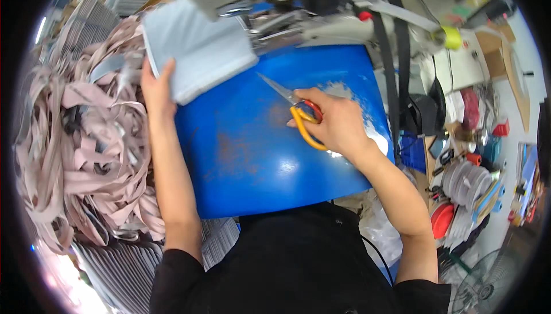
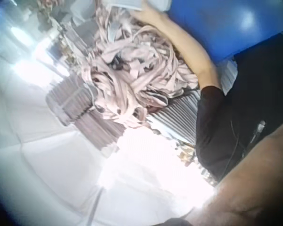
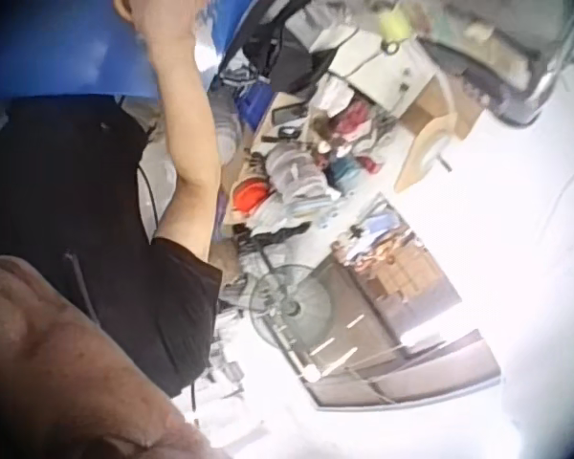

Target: The person assembles face masks by inserting elastic straps into the edges of light blue fabric pieces. They use a sewing machine to stitch the straps in place and scissors to trim excess thread. The process is repeated for multiple masks, with finished units stacked on the table.

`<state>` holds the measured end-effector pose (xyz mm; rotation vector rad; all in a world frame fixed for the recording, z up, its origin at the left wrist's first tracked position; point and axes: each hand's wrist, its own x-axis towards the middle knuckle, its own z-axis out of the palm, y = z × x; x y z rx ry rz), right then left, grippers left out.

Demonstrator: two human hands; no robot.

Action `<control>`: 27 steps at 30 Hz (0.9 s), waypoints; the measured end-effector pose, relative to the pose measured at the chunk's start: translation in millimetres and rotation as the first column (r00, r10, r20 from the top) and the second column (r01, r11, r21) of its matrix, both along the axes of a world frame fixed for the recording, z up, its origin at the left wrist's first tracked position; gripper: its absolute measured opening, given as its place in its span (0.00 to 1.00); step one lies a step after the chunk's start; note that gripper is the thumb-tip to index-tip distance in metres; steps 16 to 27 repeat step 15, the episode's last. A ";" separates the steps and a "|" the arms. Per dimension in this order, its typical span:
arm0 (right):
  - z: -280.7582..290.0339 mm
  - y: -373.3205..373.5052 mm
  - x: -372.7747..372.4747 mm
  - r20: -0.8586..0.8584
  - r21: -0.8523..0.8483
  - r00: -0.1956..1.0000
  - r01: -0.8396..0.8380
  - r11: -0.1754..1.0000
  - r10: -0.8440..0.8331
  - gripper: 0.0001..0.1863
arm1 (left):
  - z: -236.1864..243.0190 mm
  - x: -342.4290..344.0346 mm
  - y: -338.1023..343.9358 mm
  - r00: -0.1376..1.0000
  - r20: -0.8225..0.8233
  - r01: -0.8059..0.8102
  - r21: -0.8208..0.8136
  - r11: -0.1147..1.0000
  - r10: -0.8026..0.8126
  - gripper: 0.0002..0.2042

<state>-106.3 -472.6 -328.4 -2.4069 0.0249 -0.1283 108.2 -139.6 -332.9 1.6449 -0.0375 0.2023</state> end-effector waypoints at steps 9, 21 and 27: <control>-10.8 -18.2 -41.1 0.107 -0.030 0.993 0.061 0.998 -0.058 0.27 | 164.3 170.4 -116.3 0.945 0.303 0.025 0.317 0.948 -0.127 0.20; -7.8 -27.6 -44.6 0.139 -0.008 0.990 -0.006 1.000 0.007 0.25 | 308.2 81.9 -90.8 0.905 0.396 -0.154 0.644 0.749 -0.154 0.15; -7.8 -27.6 -44.6 0.139 -0.008 0.990 -0.006 1.000 0.007 0.25 | 308.2 81.9 -90.8 0.905 0.396 -0.154 0.644 0.749 -0.154 0.15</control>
